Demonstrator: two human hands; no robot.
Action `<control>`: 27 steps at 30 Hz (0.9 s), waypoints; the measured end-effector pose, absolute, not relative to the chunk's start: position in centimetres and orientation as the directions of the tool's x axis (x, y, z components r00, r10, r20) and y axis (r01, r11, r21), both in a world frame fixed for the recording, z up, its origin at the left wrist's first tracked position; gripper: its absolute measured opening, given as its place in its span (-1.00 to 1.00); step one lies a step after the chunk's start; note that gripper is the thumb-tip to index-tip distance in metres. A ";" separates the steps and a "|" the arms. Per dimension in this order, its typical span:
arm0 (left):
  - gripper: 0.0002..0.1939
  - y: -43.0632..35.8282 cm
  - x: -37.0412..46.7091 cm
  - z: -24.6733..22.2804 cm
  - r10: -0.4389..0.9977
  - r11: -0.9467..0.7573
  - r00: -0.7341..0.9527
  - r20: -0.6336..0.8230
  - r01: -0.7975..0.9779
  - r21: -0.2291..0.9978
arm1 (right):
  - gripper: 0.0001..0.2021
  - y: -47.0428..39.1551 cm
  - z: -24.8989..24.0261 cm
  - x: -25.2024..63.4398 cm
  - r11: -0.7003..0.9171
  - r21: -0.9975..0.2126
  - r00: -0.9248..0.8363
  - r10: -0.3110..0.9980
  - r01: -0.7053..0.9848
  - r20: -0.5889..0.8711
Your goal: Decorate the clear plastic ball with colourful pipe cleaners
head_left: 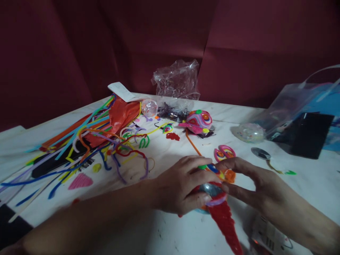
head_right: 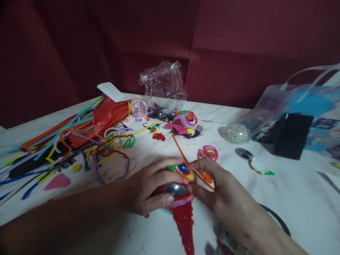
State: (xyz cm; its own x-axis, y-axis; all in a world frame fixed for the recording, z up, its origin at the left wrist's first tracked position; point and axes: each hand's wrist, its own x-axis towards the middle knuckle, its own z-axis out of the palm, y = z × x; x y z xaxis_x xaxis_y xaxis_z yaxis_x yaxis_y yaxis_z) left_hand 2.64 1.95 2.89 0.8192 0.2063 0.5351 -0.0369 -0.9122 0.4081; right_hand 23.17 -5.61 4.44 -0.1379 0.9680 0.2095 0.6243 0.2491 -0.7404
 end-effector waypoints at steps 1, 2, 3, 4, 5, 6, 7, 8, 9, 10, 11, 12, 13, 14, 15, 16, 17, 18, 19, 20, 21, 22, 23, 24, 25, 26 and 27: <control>-0.67 2.0 2.6 2.8 0.209 -0.910 0.816 0.539 -0.039 0.413 | -0.83 -5.7 4.4 23.1 0.247 -0.745 -0.138 0.969 0.620 0.207; -0.68 2.0 2.6 2.7 0.213 -0.908 0.813 0.543 -0.041 0.417 | -0.84 -5.7 4.4 23.1 0.249 -0.746 -0.139 0.968 0.617 0.209; -0.68 2.0 2.6 2.6 0.215 -0.906 0.808 0.548 -0.044 0.420 | -0.84 -5.8 4.5 23.0 0.253 -0.747 -0.140 0.967 0.615 0.212; -0.68 2.0 2.6 2.6 0.214 -0.907 0.802 0.557 -0.049 0.419 | -0.85 -5.8 4.5 22.9 0.258 -0.746 -0.146 0.966 0.614 0.214; -0.69 2.0 2.6 2.5 0.212 -0.908 0.796 0.568 -0.054 0.415 | -0.85 -5.8 4.5 22.9 0.260 -0.746 -0.154 0.965 0.613 0.210; -0.70 2.0 2.6 2.5 0.210 -0.911 0.789 0.577 -0.057 0.409 | -0.86 -5.8 4.6 22.8 0.258 -0.748 -0.163 0.966 0.612 0.200; -0.70 2.0 2.6 2.5 0.207 -0.914 0.783 0.586 -0.059 0.402 | -0.87 -5.8 4.8 22.8 0.251 -0.752 -0.171 0.968 0.610 0.185; -0.70 2.0 2.6 2.5 0.204 -0.917 0.781 0.591 -0.059 0.395 | -0.86 -5.8 4.9 22.7 0.238 -0.756 -0.178 0.971 0.610 0.162; -0.71 2.0 2.6 2.5 0.203 -0.919 0.779 0.594 -0.058 0.389 | -0.86 -5.8 5.0 22.7 0.223 -0.760 -0.181 0.973 0.610 0.140; -0.71 2.0 2.7 2.4 0.203 -0.921 0.779 0.593 -0.054 0.387 | -0.86 -5.8 5.2 22.7 0.206 -0.764 -0.182 0.976 0.612 0.117; -0.71 2.0 2.7 2.4 0.204 -0.921 0.780 0.591 -0.052 0.387 | -0.85 -5.7 5.3 22.7 0.194 -0.766 -0.183 0.978 0.613 0.101; -0.71 2.0 2.7 2.4 0.205 -0.920 0.781 0.590 -0.051 0.388 | -0.84 -5.7 5.3 22.6 0.189 -0.766 -0.183 0.979 0.614 0.095; -0.71 2.0 2.7 2.4 0.207 -0.919 0.781 0.590 -0.053 0.392 | -0.84 -5.6 5.3 22.6 0.189 -0.768 -0.181 0.979 0.612 0.096; -0.70 2.0 2.8 2.3 0.211 -0.915 0.781 0.587 -0.054 0.400 | -0.84 -5.6 5.3 22.5 0.191 -0.769 -0.178 0.979 0.610 0.102; -0.69 2.0 2.8 2.3 0.216 -0.910 0.783 0.584 -0.056 0.412 | -0.84 -5.6 5.3 22.5 0.195 -0.770 -0.174 0.979 0.607 0.111; -0.68 2.0 2.7 2.3 0.222 -0.903 0.786 0.578 -0.057 0.426 | -0.84 -5.5 5.2 22.4 0.198 -0.771 -0.171 0.978 0.606 0.117; -0.67 2.0 2.7 2.3 0.226 -0.896 0.786 0.575 -0.064 0.440 | -0.84 -5.5 5.2 22.4 0.202 -0.770 -0.168 0.978 0.605 0.124; -0.66 2.0 2.7 2.4 0.233 -0.886 0.786 0.573 -0.072 0.458 | -0.84 -5.5 5.2 22.4 0.203 -0.768 -0.165 0.978 0.607 0.127; -0.65 2.0 2.7 2.5 0.240 -0.873 0.784 0.573 -0.084 0.480 | -0.85 -5.5 5.3 22.4 0.204 -0.766 -0.167 0.978 0.609 0.127; -0.63 2.0 2.6 2.6 0.250 -0.855 0.779 0.575 -0.101 0.508 | -0.85 -5.5 5.3 22.4 0.205 -0.765 -0.169 0.977 0.611 0.127; -0.61 1.9 2.6 2.7 0.264 -0.834 0.775 0.574 -0.116 0.539 | -0.85 -5.5 5.4 22.4 0.208 -0.762 -0.173 0.977 0.613 0.128; -0.60 1.8 2.5 2.9 0.288 -0.809 0.772 0.567 -0.120 0.575 | -0.85 -5.5 5.4 22.5 0.209 -0.760 -0.179 0.976 0.615 0.123; -0.61 1.7 2.5 3.1 0.325 -0.782 0.770 0.549 -0.109 0.614 | -0.86 -5.5 5.4 22.5 0.210 -0.758 -0.187 0.975 0.618 0.119; -0.64 1.5 2.6 3.3 0.367 -0.756 0.765 0.529 -0.085 0.649 | -0.86 -5.5 5.4 22.6 0.211 -0.756 -0.193 0.975 0.620 0.114; -0.68 1.4 2.6 3.5 0.405 -0.741 0.755 0.515 -0.059 0.669 | -0.86 -5.5 5.3 22.6 0.211 -0.754 -0.197 0.974 0.622 0.110; -0.74 1.2 2.7 3.7 0.442 -0.735 0.741 0.506 -0.025 0.678 | -0.86 -5.5 5.3 22.6 0.212 -0.752 -0.198 0.974 0.625 0.111; -0.81 1.0 2.8 3.9 0.472 -0.741 0.720 0.509 0.011 0.671 | -0.85 -5.5 5.2 22.5 0.214 -0.751 -0.197 0.974 0.625 0.114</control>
